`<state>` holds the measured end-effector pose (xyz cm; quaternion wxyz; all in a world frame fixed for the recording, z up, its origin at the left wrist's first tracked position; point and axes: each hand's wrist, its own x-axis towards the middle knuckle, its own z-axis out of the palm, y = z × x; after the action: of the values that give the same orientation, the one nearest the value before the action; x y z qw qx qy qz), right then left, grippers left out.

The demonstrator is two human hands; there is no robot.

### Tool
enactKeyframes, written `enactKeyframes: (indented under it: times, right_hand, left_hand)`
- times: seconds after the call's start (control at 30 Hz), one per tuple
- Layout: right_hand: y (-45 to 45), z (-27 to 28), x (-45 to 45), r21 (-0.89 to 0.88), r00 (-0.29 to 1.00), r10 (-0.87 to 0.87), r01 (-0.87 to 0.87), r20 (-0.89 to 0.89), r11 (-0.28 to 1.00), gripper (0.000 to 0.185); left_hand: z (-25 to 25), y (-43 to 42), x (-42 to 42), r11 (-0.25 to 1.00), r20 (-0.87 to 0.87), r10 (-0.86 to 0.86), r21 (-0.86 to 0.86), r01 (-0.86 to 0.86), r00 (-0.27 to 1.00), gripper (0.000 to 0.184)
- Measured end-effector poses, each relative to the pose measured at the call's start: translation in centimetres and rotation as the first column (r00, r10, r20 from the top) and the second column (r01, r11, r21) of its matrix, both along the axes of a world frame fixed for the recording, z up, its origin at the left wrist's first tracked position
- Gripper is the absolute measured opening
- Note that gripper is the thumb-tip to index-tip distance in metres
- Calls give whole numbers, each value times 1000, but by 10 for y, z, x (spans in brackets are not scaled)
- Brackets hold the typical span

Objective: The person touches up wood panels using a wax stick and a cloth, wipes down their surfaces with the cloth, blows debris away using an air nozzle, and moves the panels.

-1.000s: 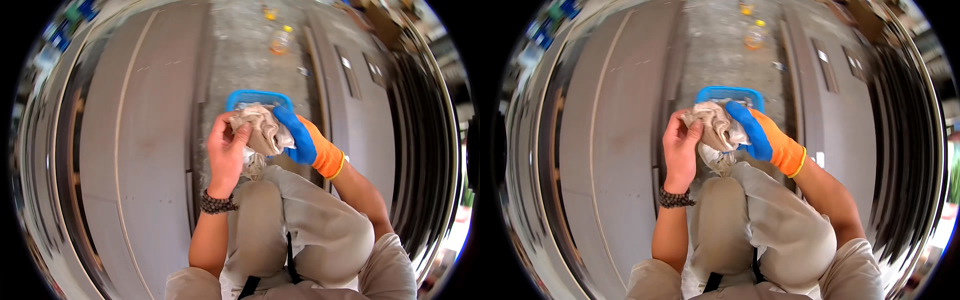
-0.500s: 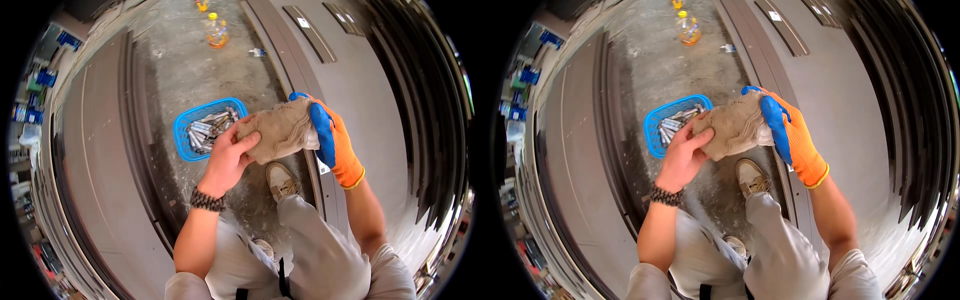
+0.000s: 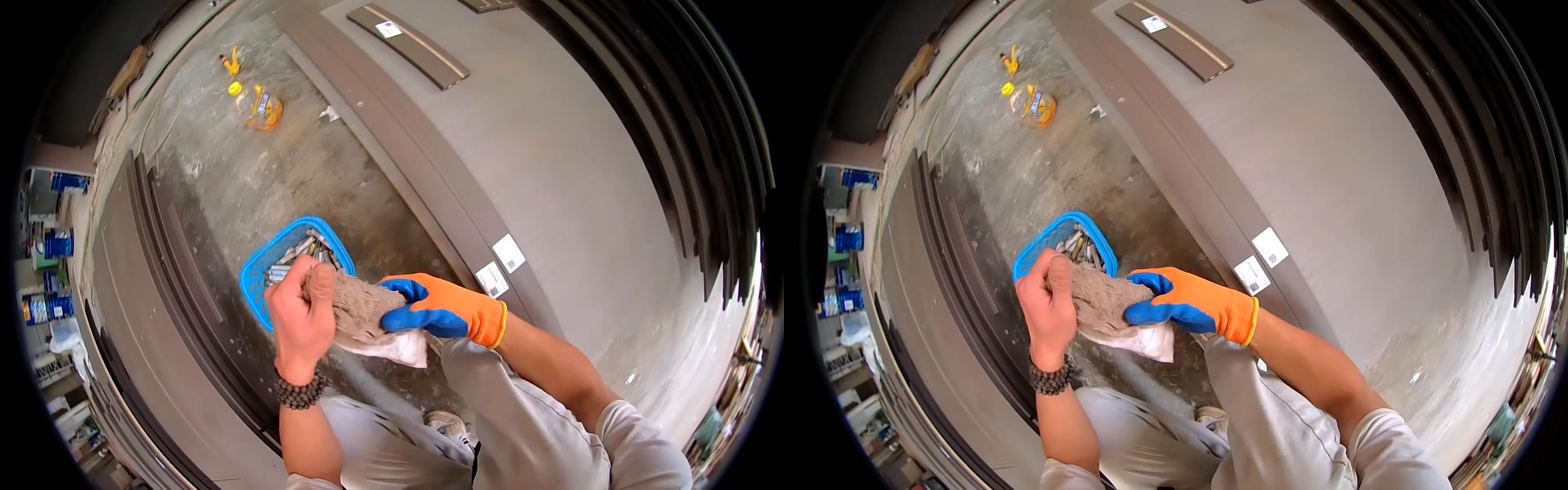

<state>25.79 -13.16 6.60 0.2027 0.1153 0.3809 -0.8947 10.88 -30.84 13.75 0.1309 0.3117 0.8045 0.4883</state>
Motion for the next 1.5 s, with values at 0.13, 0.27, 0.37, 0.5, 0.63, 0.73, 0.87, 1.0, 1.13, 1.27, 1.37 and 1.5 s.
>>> enactKeyframes:
  times: [0.13,0.27,0.37,0.5,0.63,0.73,0.87,1.0,1.13,1.27,1.37,1.5]
  right_hand:
    - [23,15,-5,252,995,-103,100,0,963,43]
    - [47,9,-21,430,967,-254,233,-7,872,41]
    - [47,6,-43,379,872,-489,444,27,812,41]
    - [72,9,-81,174,724,-689,677,18,715,41]
    - [127,9,-102,4,584,-812,812,-6,584,38]
    - [172,5,-117,223,464,-886,864,0,452,38]
    - [239,-12,-139,505,461,-870,801,-176,323,47]
    - [330,-36,-160,518,414,-881,818,-230,249,49]
    - [432,-33,-192,642,445,-824,755,-351,135,47]
    - [516,-27,-246,706,438,-742,705,-508,-68,48]
    - [609,-77,-291,754,528,-561,579,-638,-312,53]
    - [650,-64,-357,829,564,-609,405,-558,-385,55]
  left_hand:
    - [-11,8,-9,956,13,-3,-292,6,1000,44]
    - [-14,24,-22,988,436,29,-150,41,900,46]
    - [-30,69,-25,966,-225,85,-218,-135,971,38]
    - [-30,142,-24,991,-289,-17,-133,-22,957,40]
    - [-20,186,-52,898,-201,-435,-161,408,878,58]
    - [-14,201,-91,734,-25,-679,-18,679,733,42]
    - [-3,209,-159,860,-90,-501,-163,484,861,33]
    - [-23,233,-195,890,-165,-358,-357,283,919,38]
    - [-58,317,-227,807,-301,-539,-454,378,787,53]
    - [-99,394,-257,692,-362,-689,-585,423,627,81]
    - [-114,408,-258,685,-305,-687,-575,448,659,86]
    - [-124,405,-262,726,-361,-660,-530,437,659,83]
